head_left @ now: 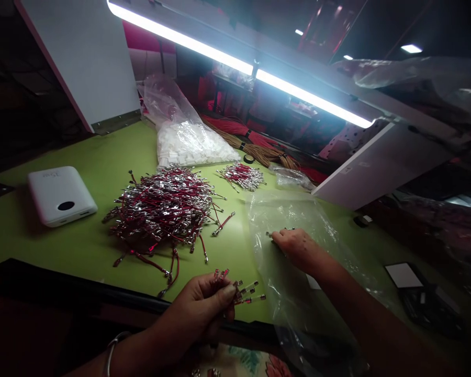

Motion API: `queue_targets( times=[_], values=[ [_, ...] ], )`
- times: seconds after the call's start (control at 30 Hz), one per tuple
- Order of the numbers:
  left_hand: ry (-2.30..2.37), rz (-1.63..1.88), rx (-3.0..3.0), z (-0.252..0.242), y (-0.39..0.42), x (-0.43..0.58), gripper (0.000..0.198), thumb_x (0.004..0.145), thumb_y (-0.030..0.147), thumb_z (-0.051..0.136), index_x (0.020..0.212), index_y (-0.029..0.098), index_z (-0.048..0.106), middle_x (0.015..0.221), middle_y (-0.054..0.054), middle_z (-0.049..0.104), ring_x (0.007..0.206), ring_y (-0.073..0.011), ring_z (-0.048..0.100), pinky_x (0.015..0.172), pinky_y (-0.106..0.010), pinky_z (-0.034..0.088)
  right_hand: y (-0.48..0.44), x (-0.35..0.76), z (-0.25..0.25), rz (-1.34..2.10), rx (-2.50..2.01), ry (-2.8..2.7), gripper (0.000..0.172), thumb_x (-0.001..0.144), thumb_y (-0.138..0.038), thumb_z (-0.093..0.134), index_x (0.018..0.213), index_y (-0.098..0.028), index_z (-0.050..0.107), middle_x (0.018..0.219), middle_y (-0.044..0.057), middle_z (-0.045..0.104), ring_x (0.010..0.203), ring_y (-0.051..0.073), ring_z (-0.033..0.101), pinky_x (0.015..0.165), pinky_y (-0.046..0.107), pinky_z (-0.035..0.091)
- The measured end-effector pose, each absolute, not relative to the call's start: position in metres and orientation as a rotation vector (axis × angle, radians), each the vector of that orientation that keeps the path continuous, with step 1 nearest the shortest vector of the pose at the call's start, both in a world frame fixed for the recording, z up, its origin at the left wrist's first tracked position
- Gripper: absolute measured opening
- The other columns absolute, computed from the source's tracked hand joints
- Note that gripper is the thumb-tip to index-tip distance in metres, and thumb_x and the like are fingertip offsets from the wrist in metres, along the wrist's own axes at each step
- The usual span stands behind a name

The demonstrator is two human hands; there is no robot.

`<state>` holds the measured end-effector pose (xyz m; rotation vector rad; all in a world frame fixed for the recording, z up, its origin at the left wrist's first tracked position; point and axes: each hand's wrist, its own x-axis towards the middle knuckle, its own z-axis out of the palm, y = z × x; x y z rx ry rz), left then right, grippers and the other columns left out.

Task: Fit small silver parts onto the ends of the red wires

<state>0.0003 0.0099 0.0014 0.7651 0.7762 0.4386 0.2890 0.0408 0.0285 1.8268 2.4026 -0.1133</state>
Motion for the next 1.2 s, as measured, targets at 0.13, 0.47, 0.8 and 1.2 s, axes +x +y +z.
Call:
queue_targets(
  times=[0.13,0.47,0.8,1.2],
  values=[
    [0.776,0.414,0.728,0.006,0.009,-0.002,0.047,0.070,0.059,0.079,0.078,0.016,0.060,0.055,0.003,0.062,0.032,-0.0015,0.033,0.032,-0.015,0.020,0.035,0.289,0.029,-0.258,2.000,2.476,0.021,0.079,0.001,0.052,0.087,-0.015,0.063,0.072,0.005,0.063,0.062,0.017,0.057,0.061,0.027,0.037],
    [0.759,0.375,0.704,0.011,0.006,-0.002,0.041,0.075,0.053,0.077,0.076,0.018,0.057,0.051,0.004,0.058,0.036,-0.0029,0.034,0.036,-0.015,0.022,-0.019,0.200,0.027,-2.879,2.321,1.829,0.023,0.079,-0.035,0.078,0.076,-0.018,0.063,0.067,-0.002,0.067,0.050,0.009,0.057,0.049,0.019,0.046],
    [0.766,0.384,0.791,0.020,0.002,-0.003,0.045,0.072,0.057,0.078,0.073,0.016,0.059,0.052,0.006,0.053,0.044,-0.0052,0.037,0.043,-0.018,0.025,-0.033,0.188,0.033,-2.488,2.450,2.228,0.012,0.083,-0.024,0.074,0.076,-0.018,0.066,0.064,-0.003,0.061,0.056,0.009,0.055,0.054,0.020,0.046],
    [0.767,0.470,0.831,0.011,0.003,-0.003,0.037,0.076,0.052,0.076,0.080,0.017,0.063,0.051,0.007,0.053,0.041,-0.0051,0.032,0.041,-0.019,0.022,-0.041,0.188,0.038,-1.612,2.514,2.656,0.009,0.083,-0.022,0.071,0.076,-0.019,0.067,0.066,-0.001,0.065,0.062,0.014,0.059,0.060,0.024,0.047]
  ],
)
